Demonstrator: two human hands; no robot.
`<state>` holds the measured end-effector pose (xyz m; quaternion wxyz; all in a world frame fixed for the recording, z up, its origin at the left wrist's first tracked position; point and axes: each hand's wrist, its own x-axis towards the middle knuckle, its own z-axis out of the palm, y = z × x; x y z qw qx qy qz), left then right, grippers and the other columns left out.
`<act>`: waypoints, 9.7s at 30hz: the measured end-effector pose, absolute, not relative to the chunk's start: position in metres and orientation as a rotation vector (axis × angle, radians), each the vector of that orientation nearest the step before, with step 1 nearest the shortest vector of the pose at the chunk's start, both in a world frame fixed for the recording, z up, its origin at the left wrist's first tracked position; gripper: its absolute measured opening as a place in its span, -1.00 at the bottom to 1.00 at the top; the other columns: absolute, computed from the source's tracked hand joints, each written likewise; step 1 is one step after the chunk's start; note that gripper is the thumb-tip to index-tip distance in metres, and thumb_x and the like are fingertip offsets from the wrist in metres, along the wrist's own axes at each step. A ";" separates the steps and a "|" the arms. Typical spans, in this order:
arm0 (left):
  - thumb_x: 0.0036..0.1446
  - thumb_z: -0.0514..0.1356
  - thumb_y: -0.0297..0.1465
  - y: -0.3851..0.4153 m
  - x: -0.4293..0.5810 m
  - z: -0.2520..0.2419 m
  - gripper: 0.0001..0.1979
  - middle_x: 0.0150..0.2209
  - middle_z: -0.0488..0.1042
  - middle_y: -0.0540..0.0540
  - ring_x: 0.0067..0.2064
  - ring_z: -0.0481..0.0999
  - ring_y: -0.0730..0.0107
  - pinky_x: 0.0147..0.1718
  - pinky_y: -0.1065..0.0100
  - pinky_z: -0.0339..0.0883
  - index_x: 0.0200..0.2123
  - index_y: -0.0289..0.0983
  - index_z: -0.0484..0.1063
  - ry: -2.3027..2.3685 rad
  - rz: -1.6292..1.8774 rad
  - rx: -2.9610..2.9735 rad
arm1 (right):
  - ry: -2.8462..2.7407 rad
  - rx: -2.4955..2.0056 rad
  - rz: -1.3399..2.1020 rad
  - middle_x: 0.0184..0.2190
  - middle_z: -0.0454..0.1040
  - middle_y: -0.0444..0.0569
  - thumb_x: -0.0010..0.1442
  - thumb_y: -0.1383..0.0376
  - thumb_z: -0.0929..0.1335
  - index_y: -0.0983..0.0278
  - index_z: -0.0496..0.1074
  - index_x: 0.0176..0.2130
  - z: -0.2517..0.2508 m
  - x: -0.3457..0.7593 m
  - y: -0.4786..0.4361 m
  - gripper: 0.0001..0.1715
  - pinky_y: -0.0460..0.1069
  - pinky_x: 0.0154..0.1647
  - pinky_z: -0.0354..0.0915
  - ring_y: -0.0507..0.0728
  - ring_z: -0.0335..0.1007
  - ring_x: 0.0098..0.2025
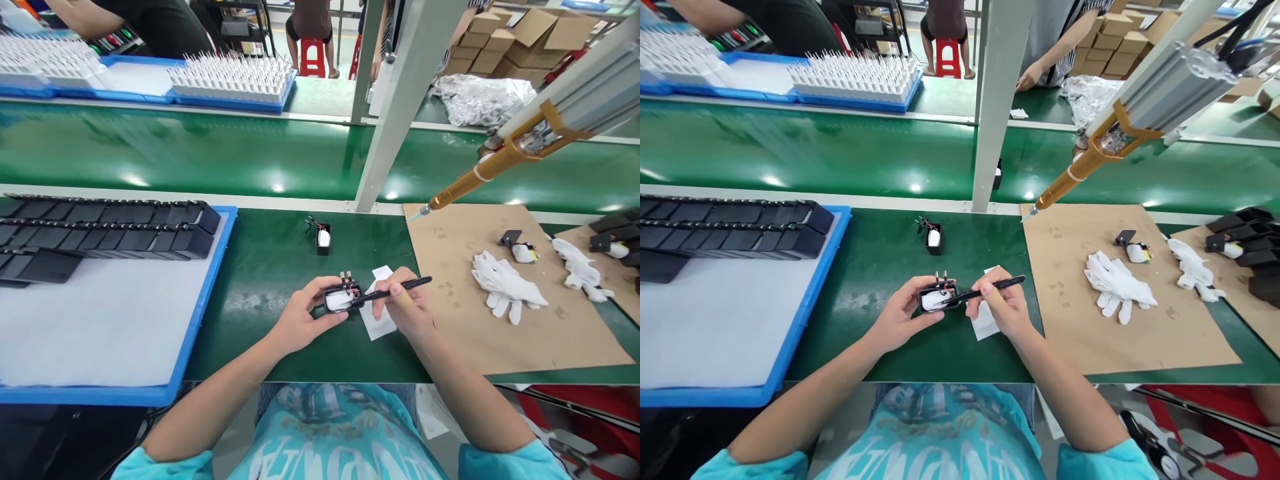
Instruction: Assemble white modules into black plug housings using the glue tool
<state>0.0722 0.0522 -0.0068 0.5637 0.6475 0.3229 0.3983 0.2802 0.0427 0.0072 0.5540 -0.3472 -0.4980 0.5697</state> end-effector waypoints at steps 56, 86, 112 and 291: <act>0.13 0.19 -0.38 0.080 0.069 -0.026 -0.58 -0.13 0.48 -0.18 -0.08 0.48 0.11 -0.06 0.11 0.36 0.08 -0.24 0.34 1.358 0.743 1.877 | -2.118 -1.614 0.547 -0.02 0.50 0.10 0.18 0.21 0.33 0.17 -0.03 0.34 0.016 0.271 0.140 -0.17 0.08 -0.16 0.38 0.21 0.50 -0.12; 0.09 0.27 -0.24 0.066 0.070 -0.020 -0.57 -0.14 0.53 -0.09 -0.22 0.52 0.29 -0.21 0.28 0.39 0.05 -0.14 0.38 1.187 0.754 1.828 | -0.978 -0.786 0.927 -0.23 0.42 -0.06 0.05 -0.12 0.38 0.18 0.42 -0.24 0.048 0.283 0.069 -0.53 -0.03 -0.47 0.30 0.00 0.30 -0.49; 0.05 0.28 -0.29 0.063 0.071 -0.008 -0.61 -0.18 0.54 -0.08 -0.20 0.53 0.24 -0.17 0.26 0.35 -0.02 -0.19 0.42 1.169 0.738 1.889 | -0.817 -0.545 1.087 -0.20 0.38 -0.14 0.04 -0.12 0.40 0.11 0.35 -0.19 0.054 0.237 0.060 -0.53 -0.05 -0.55 0.27 -0.06 0.22 -0.58; 0.07 0.20 -0.22 0.066 0.065 0.007 -0.71 -0.34 0.57 0.01 -0.34 0.58 0.19 -0.40 0.35 0.27 -0.16 -0.17 0.27 1.499 0.509 2.177 | -0.847 -0.549 1.058 -0.27 0.40 -0.13 0.09 -0.16 0.31 0.13 0.30 -0.09 0.054 0.221 0.068 -0.46 -0.04 -0.59 0.15 -0.03 0.26 -0.61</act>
